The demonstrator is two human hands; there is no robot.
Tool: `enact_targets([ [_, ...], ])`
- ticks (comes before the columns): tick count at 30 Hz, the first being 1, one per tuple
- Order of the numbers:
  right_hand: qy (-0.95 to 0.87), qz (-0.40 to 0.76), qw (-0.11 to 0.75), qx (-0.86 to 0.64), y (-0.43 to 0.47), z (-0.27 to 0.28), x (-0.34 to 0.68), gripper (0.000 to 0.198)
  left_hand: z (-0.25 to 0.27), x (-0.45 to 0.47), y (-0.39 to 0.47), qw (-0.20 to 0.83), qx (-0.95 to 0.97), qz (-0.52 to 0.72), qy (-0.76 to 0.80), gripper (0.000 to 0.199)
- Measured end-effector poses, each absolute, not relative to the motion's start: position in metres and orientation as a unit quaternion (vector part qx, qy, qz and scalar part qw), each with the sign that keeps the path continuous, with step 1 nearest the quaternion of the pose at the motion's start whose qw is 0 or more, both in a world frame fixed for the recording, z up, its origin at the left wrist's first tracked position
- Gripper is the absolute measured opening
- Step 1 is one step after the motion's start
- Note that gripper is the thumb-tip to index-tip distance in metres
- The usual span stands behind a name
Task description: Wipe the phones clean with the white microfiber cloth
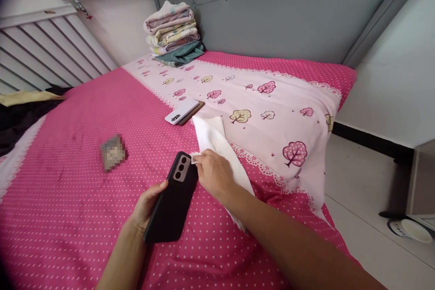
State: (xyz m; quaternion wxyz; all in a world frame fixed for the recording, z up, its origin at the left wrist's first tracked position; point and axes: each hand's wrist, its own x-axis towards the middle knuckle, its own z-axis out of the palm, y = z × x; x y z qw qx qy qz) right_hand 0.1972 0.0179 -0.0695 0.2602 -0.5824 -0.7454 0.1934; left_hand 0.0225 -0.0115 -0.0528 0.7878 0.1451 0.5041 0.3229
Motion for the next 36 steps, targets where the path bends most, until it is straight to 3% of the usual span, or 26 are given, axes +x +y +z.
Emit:
enact_targets([
  [5, -0.745, 0.194, 0.298, -0.564, 0.020, -0.071, 0.199, 0.028, -0.053, 0.020, -0.012, 0.810, 0.214, 0.293, 0.460, 0.038],
  [10, -0.759, 0.210, 0.283, -0.547, 0.019, -0.071, 0.198, 0.028, -0.065, 0.022, 0.001, 0.862, 0.135, 0.290, 0.393, 0.045],
  [15, -0.831, 0.189, 0.236, -0.467, 0.010, -0.068, 0.194, 0.030, -0.067, 0.025, 0.012, 0.798, 0.073, 0.389, 0.454, 0.026],
  [19, -0.869, 0.152, 0.229, -0.411, 0.007, -0.068, 0.193, 0.032, -0.064, 0.023, 0.015, 0.779, 0.071, 0.411, 0.469, 0.026],
  [28, -0.876, 0.209, 0.292, -0.323, 0.001, -0.064, 0.191, 0.034, -0.072, 0.008, 0.012, 0.723, 0.174, 0.561, 0.364, 0.059],
  [36, -0.868, 0.209, 0.361, -0.270, -0.003, -0.070, 0.185, 0.029, -0.085, -0.004, 0.014, 0.695, 0.140, 0.655, 0.263, 0.068],
])
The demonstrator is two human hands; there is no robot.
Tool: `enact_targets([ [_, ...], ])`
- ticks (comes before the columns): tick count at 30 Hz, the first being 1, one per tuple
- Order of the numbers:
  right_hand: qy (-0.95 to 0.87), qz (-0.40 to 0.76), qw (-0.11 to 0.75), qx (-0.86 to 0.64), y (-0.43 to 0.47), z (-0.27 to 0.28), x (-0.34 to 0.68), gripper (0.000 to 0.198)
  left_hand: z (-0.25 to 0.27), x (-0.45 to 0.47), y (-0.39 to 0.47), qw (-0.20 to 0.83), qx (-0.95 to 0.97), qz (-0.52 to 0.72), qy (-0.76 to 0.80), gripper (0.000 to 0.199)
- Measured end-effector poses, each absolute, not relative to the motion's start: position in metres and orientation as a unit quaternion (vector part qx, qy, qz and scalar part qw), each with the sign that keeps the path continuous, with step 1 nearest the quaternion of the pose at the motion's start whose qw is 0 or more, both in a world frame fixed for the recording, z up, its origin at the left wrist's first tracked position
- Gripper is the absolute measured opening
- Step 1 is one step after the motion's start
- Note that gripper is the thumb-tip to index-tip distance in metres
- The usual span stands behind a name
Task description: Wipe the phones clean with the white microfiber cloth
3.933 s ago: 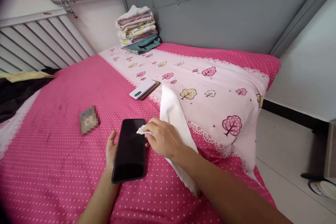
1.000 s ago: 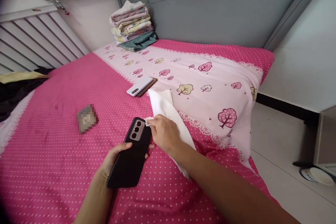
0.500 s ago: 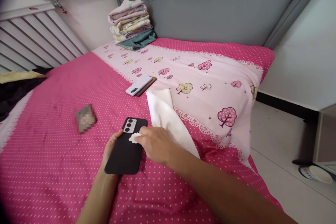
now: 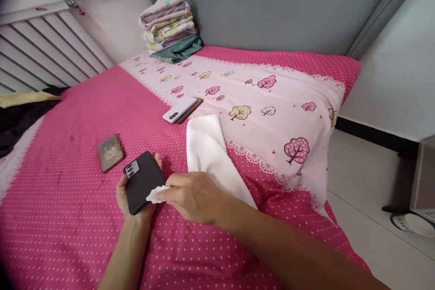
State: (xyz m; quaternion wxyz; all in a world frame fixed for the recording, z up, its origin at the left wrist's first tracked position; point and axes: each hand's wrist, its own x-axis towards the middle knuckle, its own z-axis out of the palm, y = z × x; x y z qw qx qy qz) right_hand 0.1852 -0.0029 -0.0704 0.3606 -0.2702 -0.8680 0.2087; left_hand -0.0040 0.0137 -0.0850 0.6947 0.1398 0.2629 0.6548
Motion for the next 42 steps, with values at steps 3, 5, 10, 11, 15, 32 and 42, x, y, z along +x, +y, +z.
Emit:
enact_targets([
  [3, -0.857, 0.192, 0.377, -0.294, -0.003, -0.074, 0.182, 0.029, -0.082, 0.003, 0.014, 0.699, 0.108, 0.663, 0.245, 0.070],
  [5, -0.844, 0.187, 0.393, -0.313, -0.003, -0.074, 0.181, 0.027, -0.080, 0.010, 0.013, 0.702, 0.103, 0.664, 0.235, 0.071],
  [10, -0.820, 0.165, 0.416, -0.357, -0.002, -0.073, 0.181, 0.026, -0.077, 0.016, 0.009, 0.725, 0.137, 0.643, 0.208, 0.069],
  [11, -0.820, 0.162, 0.411, -0.365, -0.003, -0.073, 0.181, 0.027, -0.077, 0.016, 0.009, 0.726, 0.144, 0.640, 0.206, 0.069],
  [15, -0.822, 0.151, 0.352, -0.422, -0.003, -0.071, 0.183, 0.028, -0.078, 0.016, 0.010, 0.712, 0.148, 0.648, 0.225, 0.076],
  [32, -0.899, 0.109, 0.267, -0.328, -0.015, -0.073, 0.173, 0.029, -0.071, 0.028, 0.005, 0.691, 0.126, 0.647, 0.296, 0.069],
  [42, -0.839, 0.145, 0.340, -0.400, -0.006, -0.073, 0.175, 0.025, -0.070, 0.047, -0.005, 0.690, 0.151, 0.620, 0.341, 0.070],
])
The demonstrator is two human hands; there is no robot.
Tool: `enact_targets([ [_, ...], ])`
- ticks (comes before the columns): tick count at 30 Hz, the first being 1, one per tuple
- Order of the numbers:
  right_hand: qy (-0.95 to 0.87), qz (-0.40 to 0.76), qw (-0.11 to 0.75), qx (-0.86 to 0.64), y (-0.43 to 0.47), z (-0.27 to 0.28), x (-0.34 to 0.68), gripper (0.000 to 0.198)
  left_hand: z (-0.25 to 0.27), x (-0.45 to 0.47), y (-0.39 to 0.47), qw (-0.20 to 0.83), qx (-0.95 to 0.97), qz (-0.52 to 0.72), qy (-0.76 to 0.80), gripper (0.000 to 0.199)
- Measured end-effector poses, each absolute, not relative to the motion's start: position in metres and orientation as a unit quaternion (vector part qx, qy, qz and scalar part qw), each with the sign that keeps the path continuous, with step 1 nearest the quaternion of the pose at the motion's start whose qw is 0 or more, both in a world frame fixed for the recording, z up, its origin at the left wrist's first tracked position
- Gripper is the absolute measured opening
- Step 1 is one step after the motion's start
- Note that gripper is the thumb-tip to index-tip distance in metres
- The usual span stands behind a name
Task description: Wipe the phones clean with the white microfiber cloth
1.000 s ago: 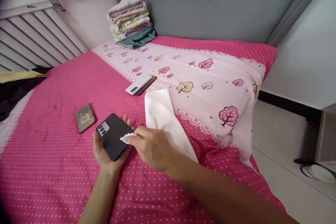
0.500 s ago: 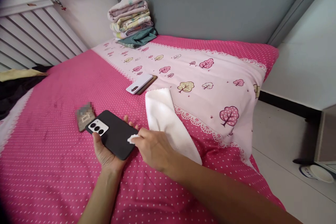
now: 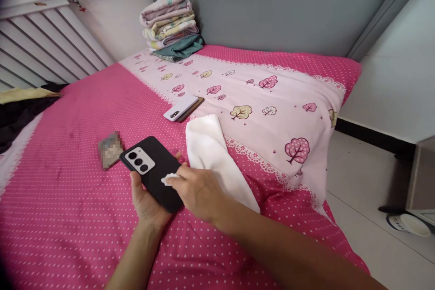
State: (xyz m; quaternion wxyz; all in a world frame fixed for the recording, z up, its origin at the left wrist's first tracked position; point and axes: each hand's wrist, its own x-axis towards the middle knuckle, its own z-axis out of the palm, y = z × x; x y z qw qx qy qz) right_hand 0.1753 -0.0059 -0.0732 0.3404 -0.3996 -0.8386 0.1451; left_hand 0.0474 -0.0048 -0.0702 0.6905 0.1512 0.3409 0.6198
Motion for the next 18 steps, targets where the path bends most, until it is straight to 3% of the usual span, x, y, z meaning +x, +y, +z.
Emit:
enact_targets([
  [8, -0.755, 0.172, 0.384, -0.503, 0.001, -0.070, 0.179, 0.027, -0.071, 0.049, -0.010, 0.731, 0.121, 0.585, 0.331, 0.058],
  [14, -0.837, 0.162, 0.370, -0.368, -0.007, -0.076, 0.173, 0.028, -0.070, 0.047, -0.008, 0.786, 0.147, 0.522, 0.296, 0.080],
  [18, -0.890, 0.129, 0.326, -0.290, -0.009, -0.076, 0.172, 0.030, -0.067, 0.048, -0.005, 0.779, 0.138, 0.522, 0.318, 0.079],
])
